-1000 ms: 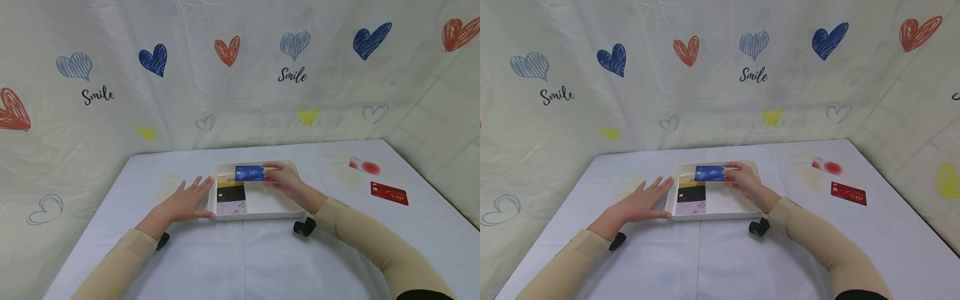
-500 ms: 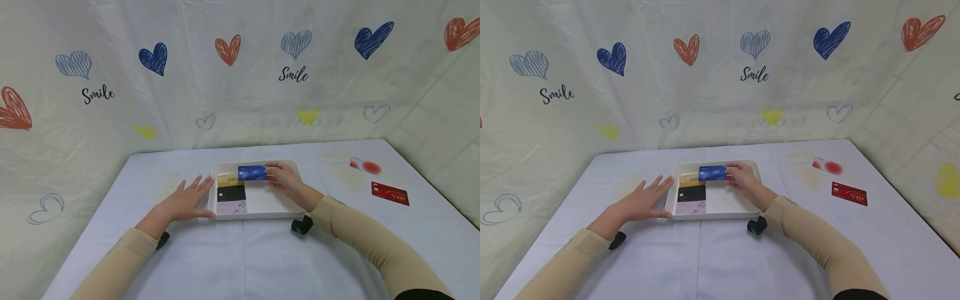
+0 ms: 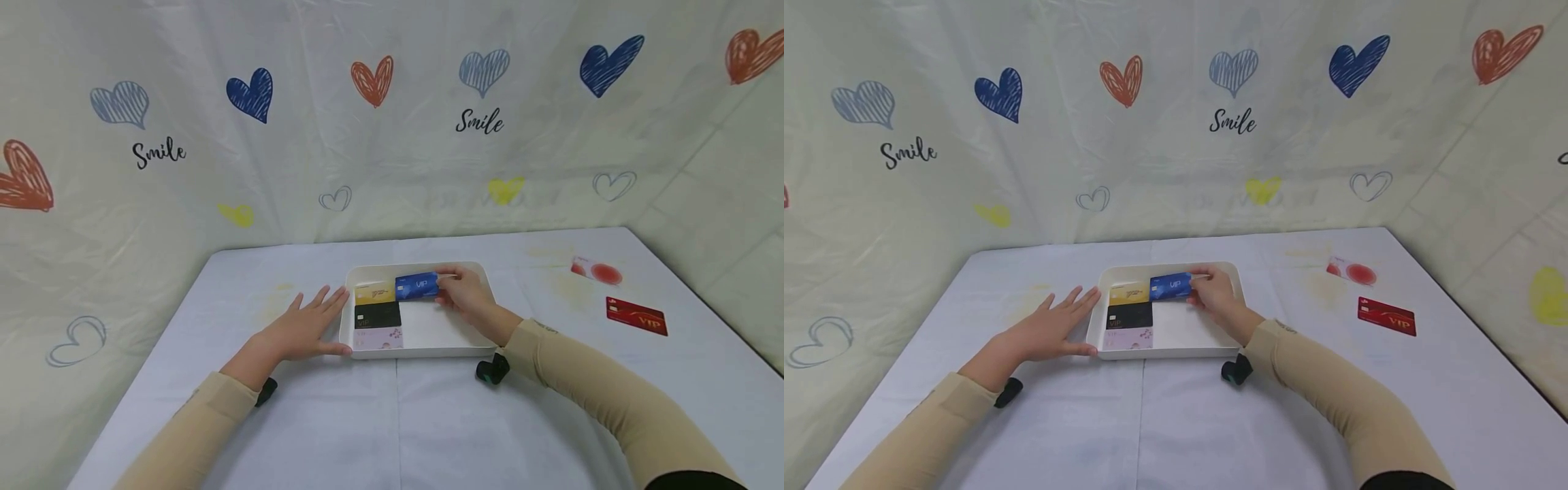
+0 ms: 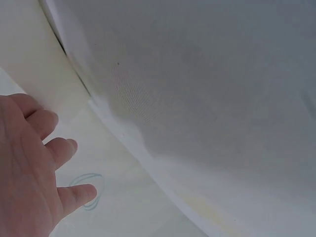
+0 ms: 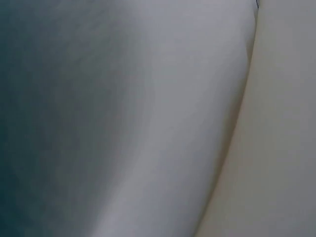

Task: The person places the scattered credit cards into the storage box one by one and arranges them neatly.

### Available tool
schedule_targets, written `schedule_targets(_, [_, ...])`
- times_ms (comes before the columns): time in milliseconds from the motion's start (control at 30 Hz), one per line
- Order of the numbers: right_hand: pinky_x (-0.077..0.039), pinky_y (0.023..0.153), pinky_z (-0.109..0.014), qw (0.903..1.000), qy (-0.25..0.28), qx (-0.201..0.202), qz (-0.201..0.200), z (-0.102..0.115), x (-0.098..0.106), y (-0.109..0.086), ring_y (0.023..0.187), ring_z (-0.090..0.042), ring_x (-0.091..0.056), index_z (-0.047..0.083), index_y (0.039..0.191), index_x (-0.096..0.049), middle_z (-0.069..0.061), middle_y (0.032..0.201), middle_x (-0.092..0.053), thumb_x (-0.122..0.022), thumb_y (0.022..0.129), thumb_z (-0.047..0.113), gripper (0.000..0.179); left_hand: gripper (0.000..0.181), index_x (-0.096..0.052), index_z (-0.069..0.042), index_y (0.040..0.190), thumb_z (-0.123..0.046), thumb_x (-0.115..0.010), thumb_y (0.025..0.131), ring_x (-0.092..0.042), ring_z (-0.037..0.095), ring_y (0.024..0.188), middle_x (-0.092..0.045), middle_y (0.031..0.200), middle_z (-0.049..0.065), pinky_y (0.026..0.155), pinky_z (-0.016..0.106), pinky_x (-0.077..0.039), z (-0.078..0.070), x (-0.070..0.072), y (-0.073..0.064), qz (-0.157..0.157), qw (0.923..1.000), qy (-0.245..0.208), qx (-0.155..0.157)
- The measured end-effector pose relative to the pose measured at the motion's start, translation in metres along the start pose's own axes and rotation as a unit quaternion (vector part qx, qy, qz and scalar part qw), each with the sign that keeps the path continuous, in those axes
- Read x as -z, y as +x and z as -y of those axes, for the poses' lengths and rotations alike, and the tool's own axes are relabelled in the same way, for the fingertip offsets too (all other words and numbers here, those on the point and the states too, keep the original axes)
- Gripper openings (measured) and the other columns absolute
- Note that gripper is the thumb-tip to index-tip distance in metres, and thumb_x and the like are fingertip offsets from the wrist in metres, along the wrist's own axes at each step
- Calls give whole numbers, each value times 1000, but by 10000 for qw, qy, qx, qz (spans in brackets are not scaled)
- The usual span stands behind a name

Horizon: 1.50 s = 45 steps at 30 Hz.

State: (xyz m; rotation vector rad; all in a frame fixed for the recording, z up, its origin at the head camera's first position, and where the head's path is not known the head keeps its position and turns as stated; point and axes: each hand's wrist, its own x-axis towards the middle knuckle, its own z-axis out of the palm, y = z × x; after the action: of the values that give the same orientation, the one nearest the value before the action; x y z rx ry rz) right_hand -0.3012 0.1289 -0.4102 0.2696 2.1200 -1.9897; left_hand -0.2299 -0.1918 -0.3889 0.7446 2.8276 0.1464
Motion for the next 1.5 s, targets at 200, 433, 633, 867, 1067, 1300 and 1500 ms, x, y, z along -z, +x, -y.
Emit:
schedule_targets(200, [-56, 66, -21, 10000, -34, -21, -77, 2, 0, -1, 80, -15, -59, 2, 144, -53, -16, 124, -53, -49, 106, 5, 39, 113, -13, -8, 165, -73, -63, 88, -6, 37, 156, -12, 171, 9, 117, 70, -7, 0, 2, -1, 4, 10000, 1, -2])
schedule_targets(433, [-58, 71, -23, 10000, -30, -4, -94, 3, 0, -2, 88, -20, -60, 2, 146, -51, -18, 129, -49, -46, 108, 4, 38, 113, -14, -7, 165, -72, -63, 88, -7, 37, 156, -12, 171, 9, 117, 70, -8, 1, 0, -2, -60, 10000, -37, -69])
schedule_targets(633, [-56, 77, -21, 9946, -952, 382, 133, 2, 5, -1, 106, -25, -60, -2, 142, -57, -21, 146, -49, -52, 103, -1, 39, 113, -13, -8, 165, -74, -62, 87, -7, 37, 156, -13, 171, 8, 117, 71, -7, 2, -1, -2, -70, 9999, -48, -119])
schedule_targets(867, [-50, 99, -39, 9490, -2945, 981, 541, 5, 8, 2, 125, -34, -57, -5, 141, -59, -22, 151, -49, -70, 93, 1, 49, 113, -12, -9, 166, -74, -61, 87, -6, 37, 156, -12, 171, 7, 117, 71, -7, 3, -3, -1, -71, 9999, -38, -79])
schedule_targets(1067, [-35, 116, -49, 9066, -3941, 1290, 781, 8, 6, 7, 140, -42, -41, -12, 136, -59, -28, 146, -50, -76, 87, -1, 53, 114, -13, -9, 166, -75, -61, 87, -7, 37, 156, -13, 171, 8, 117, 71, -8, 3, -2, -1, -62, 9999, -33, -77])
schedule_targets(1300, [-38, 113, -50, 8651, -4753, 1372, 823, 8, 4, 2, 135, -41, -45, -8, 138, -59, -28, 144, -46, -74, 94, 8, 49, 114, -12, -9, 166, -75, -61, 87, -7, 37, 156, -12, 171, 8, 117, 70, -8, 1, -1, -1, -5, 10000, 5, -37])
schedule_targets(1500, [-41, 110, -50, 8650, -4795, 1223, 832, 9, 4, -1, 132, -40, -48, -6, 141, -57, -28, 144, -44, -71, 98, 12, 49, 114, -11, -9, 166, -75, -61, 87, -7, 37, 156, -12, 171, 8, 117, 70, -8, 1, 0, -1, 6, 10000, 40, -29])
